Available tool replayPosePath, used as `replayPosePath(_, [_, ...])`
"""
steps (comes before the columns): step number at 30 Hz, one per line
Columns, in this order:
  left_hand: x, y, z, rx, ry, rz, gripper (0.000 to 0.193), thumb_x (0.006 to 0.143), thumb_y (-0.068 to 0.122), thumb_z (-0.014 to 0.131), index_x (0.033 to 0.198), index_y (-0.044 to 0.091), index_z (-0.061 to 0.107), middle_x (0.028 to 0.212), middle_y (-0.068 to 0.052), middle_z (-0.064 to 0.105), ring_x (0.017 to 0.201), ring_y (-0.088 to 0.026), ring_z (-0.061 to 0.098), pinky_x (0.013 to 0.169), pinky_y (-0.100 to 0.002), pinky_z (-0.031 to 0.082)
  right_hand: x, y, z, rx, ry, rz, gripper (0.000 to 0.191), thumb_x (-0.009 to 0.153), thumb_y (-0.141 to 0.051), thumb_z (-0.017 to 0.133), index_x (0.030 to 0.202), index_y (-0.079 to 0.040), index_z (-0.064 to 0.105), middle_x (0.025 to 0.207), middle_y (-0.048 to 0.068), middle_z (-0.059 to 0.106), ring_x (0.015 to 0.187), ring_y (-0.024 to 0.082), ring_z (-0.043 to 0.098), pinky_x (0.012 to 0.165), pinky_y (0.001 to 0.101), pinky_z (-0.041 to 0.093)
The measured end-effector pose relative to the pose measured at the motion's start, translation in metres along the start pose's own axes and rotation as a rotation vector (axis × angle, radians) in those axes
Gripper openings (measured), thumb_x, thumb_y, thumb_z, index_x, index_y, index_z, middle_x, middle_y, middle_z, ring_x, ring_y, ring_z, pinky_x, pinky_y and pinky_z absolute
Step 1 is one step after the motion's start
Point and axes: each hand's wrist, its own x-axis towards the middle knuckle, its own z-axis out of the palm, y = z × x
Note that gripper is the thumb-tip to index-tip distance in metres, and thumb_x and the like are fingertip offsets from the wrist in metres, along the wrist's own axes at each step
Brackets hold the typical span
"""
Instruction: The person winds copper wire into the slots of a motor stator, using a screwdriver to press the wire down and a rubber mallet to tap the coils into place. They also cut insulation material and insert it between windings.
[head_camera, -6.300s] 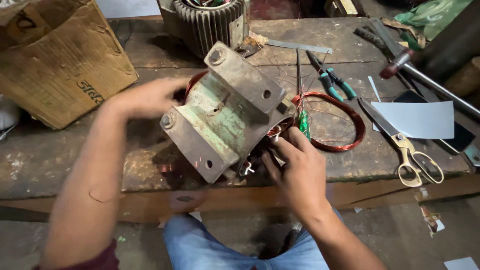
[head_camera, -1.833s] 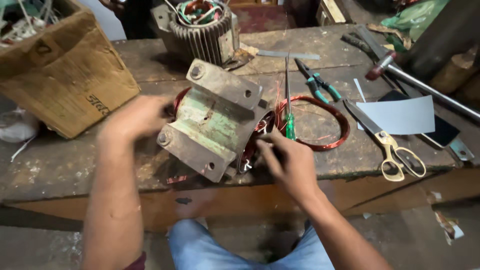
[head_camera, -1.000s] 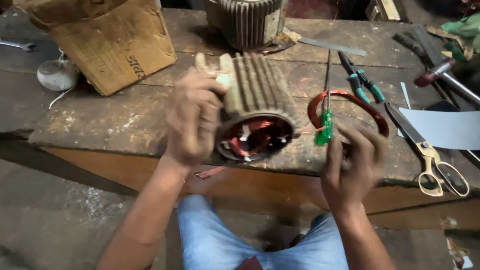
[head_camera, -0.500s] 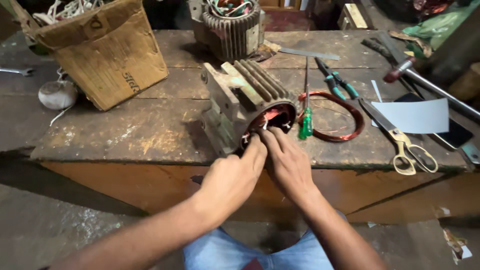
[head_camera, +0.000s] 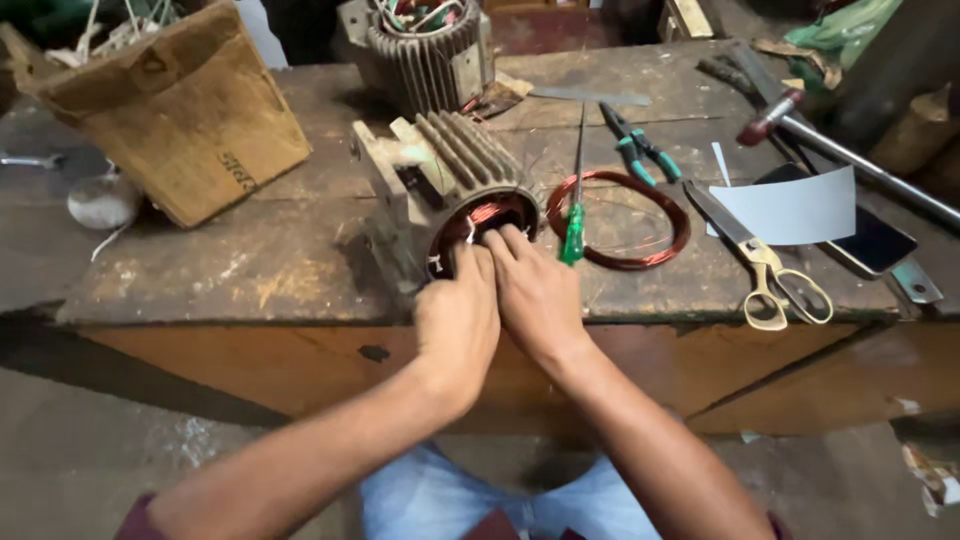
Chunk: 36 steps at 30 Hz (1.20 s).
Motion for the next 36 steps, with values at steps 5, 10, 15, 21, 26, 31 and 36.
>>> replayPosePath(5, [-0.021, -0.084, -0.021, -0.428, 0.458, 0.268, 0.039, 0.086, 0.03, 0.065, 0.116, 0.005, 0.064, 0.118, -0.014, 0.063, 0.058, -0.019, 0.059, 0.051, -0.033, 0.052, -0.022, 0.003, -0.007, 0.062, 0.141, -0.171, 0.047, 0.095, -0.018, 0.062, 0.141, -0.01, 0.059, 0.145, 0.006, 0.058, 0.083, 0.027, 0.071, 0.071, 0.0376, 0.056])
replayPosePath(10, [0.049, -0.165, 0.037, -0.524, 0.634, 0.374, 0.086, 0.085, 0.062, 0.065, 0.137, -0.004, 0.049, 0.134, -0.024, 0.057, 0.125, -0.041, 0.058, 0.11, -0.051, 0.046, -0.03, -0.005, -0.013, -0.227, -0.156, -0.2, 0.057, 0.087, -0.011, 0.061, 0.142, 0.002, 0.056, 0.156, 0.021, 0.049, 0.061, 0.026, 0.068, 0.063, 0.04, 0.054])
replayPosePath(15, [0.057, -0.16, 0.059, -0.518, 0.453, 0.419, 0.086, 0.082, 0.071, 0.067, 0.121, -0.004, 0.054, 0.116, -0.024, 0.058, 0.108, -0.039, 0.059, 0.095, -0.048, 0.049, -0.045, -0.027, -0.026, 0.171, 0.042, -0.055, 0.046, 0.104, -0.026, 0.058, 0.147, -0.009, 0.053, 0.147, 0.014, 0.057, 0.094, 0.032, 0.07, 0.079, 0.037, 0.055])
replayPosePath(21, [0.055, -0.092, 0.009, -0.045, 0.284, -0.015, 0.069, 0.087, 0.074, 0.057, 0.102, 0.006, 0.059, 0.084, -0.012, 0.06, 0.075, -0.025, 0.06, 0.065, -0.038, 0.05, -0.063, -0.041, -0.046, 1.544, -0.207, 0.672, 0.06, 0.107, -0.028, 0.054, 0.161, -0.007, 0.038, 0.114, 0.008, 0.067, 0.064, 0.005, 0.051, 0.054, 0.0211, 0.043])
replayPosePath(26, [0.12, -0.066, 0.005, 0.199, -0.388, -0.26, 0.021, 0.093, 0.021, 0.071, 0.084, 0.003, 0.078, 0.067, -0.011, 0.074, 0.054, -0.022, 0.073, 0.044, -0.036, 0.053, -0.038, -0.007, -0.076, 1.856, 0.127, 0.487, 0.06, 0.107, -0.026, 0.056, 0.159, -0.005, 0.036, 0.134, 0.007, 0.062, 0.063, 0.005, 0.045, 0.053, 0.0205, 0.036])
replayPosePath(31, [0.089, -0.122, -0.003, -0.437, 0.093, -0.123, 0.042, 0.107, 0.042, 0.06, 0.096, 0.004, 0.072, 0.08, -0.012, 0.072, 0.067, -0.027, 0.073, 0.054, -0.04, 0.057, -0.014, -0.028, -0.073, 1.018, 0.045, 0.463, 0.053, 0.097, -0.025, 0.063, 0.146, -0.006, 0.052, 0.136, 0.019, 0.064, 0.066, 0.011, 0.054, 0.06, 0.0251, 0.047])
replayPosePath(36, [-0.036, -0.148, 0.005, -0.542, 0.914, -0.027, 0.014, 0.096, 0.008, 0.071, 0.101, -0.003, 0.064, 0.102, -0.016, 0.066, 0.091, -0.035, 0.073, 0.079, -0.044, 0.062, -0.018, -0.071, -0.051, -0.016, 0.405, -0.201, 0.028, 0.096, -0.008, 0.065, 0.122, -0.01, 0.056, 0.12, 0.015, 0.06, 0.103, 0.033, 0.066, 0.087, 0.0391, 0.056])
